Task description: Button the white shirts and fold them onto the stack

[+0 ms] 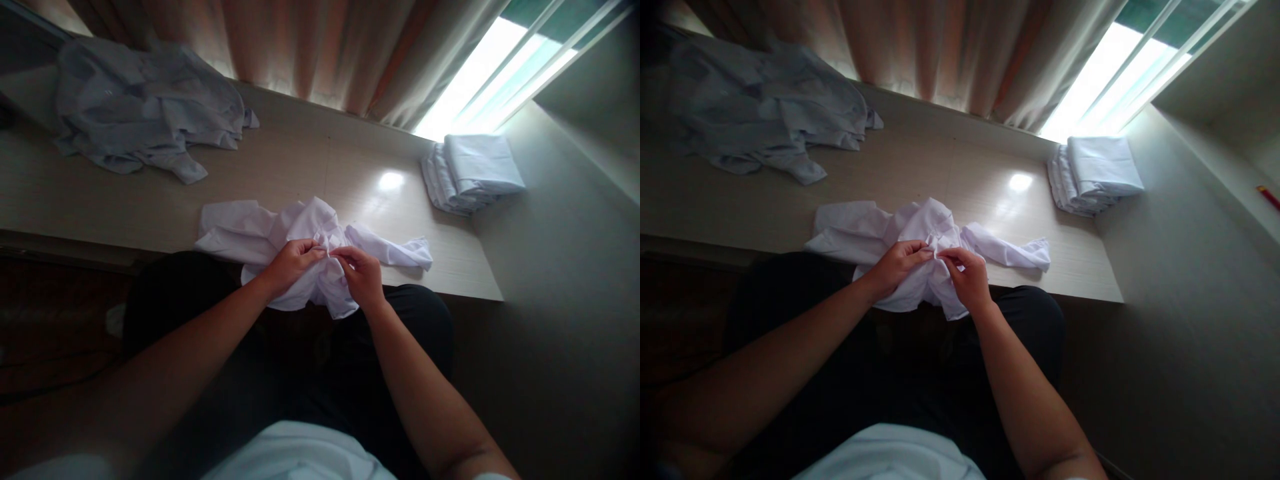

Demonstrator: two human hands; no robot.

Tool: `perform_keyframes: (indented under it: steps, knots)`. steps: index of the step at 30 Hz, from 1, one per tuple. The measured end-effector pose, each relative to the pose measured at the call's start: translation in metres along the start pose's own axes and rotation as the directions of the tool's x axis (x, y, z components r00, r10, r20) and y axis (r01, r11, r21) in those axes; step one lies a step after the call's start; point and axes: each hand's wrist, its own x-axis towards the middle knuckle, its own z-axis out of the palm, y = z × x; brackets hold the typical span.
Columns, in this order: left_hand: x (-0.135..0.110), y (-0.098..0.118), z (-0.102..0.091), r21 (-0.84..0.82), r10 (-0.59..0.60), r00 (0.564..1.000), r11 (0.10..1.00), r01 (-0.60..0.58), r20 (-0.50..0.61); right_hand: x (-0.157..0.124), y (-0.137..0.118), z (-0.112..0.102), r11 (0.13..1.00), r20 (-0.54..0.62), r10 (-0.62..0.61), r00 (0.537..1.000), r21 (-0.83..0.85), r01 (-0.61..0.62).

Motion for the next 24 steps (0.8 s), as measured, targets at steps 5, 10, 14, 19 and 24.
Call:
perform_keyframes:
  steps: [5, 10, 14, 19, 24]
  knots:
    - [-0.0014, 0.0018, -0.0007, 0.026, 0.006, 1.000, 1.000, -0.007, 0.018, 0.0003, -0.0010, -0.0013, 0.999, 0.006, -0.025, 1.000, -0.046, 0.025]
    - [-0.0011, 0.0007, -0.0013, 0.046, 0.011, 1.000, 0.999, -0.011, 0.010, 0.0003, -0.0028, -0.0013, 0.995, 0.006, -0.043, 0.999, -0.091, 0.044]
    - [0.0002, -0.0020, -0.0021, 0.061, 0.025, 1.000, 0.998, -0.026, 0.008, -0.0002, -0.0020, 0.0001, 0.992, 0.005, -0.067, 0.998, -0.105, 0.067]
    - [0.0003, -0.0044, -0.0016, 0.042, 0.024, 1.000, 0.999, -0.025, 0.016, -0.0017, 0.0002, 0.0018, 0.986, -0.020, -0.097, 0.995, -0.135, 0.094]
    - [-0.0010, -0.0033, -0.0003, -0.080, -0.031, 0.998, 0.996, 0.035, 0.049, -0.0023, 0.0001, 0.0022, 0.982, -0.016, -0.117, 0.993, -0.148, 0.113]
